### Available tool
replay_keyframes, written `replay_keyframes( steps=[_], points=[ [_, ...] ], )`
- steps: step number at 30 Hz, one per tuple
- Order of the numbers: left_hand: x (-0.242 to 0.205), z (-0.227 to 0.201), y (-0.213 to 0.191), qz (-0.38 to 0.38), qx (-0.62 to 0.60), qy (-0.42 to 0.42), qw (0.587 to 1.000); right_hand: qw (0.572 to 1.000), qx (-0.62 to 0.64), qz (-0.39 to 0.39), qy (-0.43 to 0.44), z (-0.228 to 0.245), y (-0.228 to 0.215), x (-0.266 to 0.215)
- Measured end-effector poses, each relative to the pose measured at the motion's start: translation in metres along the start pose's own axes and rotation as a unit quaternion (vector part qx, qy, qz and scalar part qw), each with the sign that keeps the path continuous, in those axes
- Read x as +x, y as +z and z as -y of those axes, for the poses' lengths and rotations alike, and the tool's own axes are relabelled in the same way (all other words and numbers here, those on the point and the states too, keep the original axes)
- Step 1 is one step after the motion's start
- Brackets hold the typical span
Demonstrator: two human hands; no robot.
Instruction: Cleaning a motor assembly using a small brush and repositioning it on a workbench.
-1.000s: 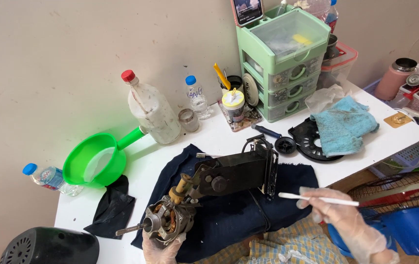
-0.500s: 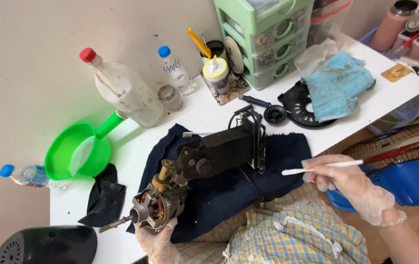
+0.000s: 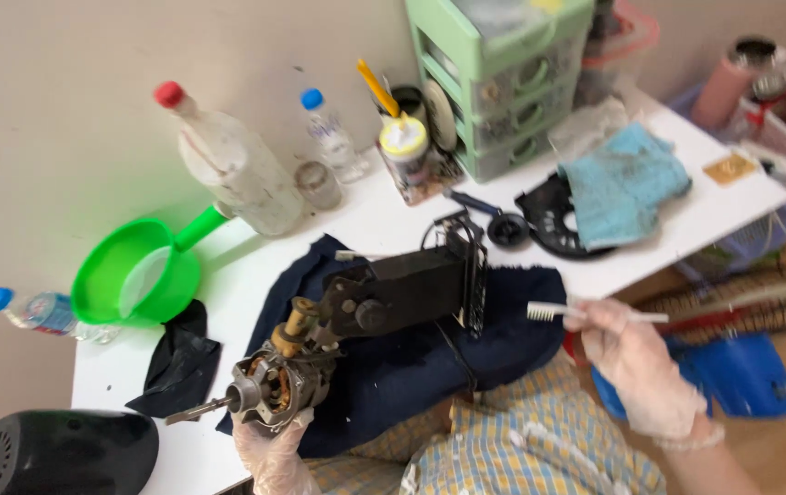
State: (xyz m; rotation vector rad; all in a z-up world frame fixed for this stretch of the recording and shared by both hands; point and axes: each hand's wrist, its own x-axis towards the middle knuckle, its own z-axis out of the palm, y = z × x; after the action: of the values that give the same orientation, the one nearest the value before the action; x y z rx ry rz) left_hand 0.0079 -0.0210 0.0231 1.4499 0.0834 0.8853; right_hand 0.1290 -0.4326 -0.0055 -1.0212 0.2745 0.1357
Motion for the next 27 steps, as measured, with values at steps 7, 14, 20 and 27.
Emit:
replay_keyframes(
  steps=[7,14,20,27],
  points=[
    [0.0,0.001,-0.004,-0.067,-0.109,-0.109,0.986,0.988,-0.067,-0.128,-0.064,0.021,0.034,-0.021],
    [0.005,0.014,-0.019,-0.083,-0.276,-0.247,0.925,0.991,-0.062,-0.103,-0.057,-0.001,0.006,0.012],
    [0.007,0.049,-0.044,0.147,-0.589,-0.186,0.773,0.981,0.072,-0.093,-0.154,0.036,0.031,-0.009],
    [0.001,0.01,-0.015,-0.078,-0.037,-0.106,0.991,0.984,0.079,-0.078,-0.141,0.064,0.061,-0.051]
  ],
)
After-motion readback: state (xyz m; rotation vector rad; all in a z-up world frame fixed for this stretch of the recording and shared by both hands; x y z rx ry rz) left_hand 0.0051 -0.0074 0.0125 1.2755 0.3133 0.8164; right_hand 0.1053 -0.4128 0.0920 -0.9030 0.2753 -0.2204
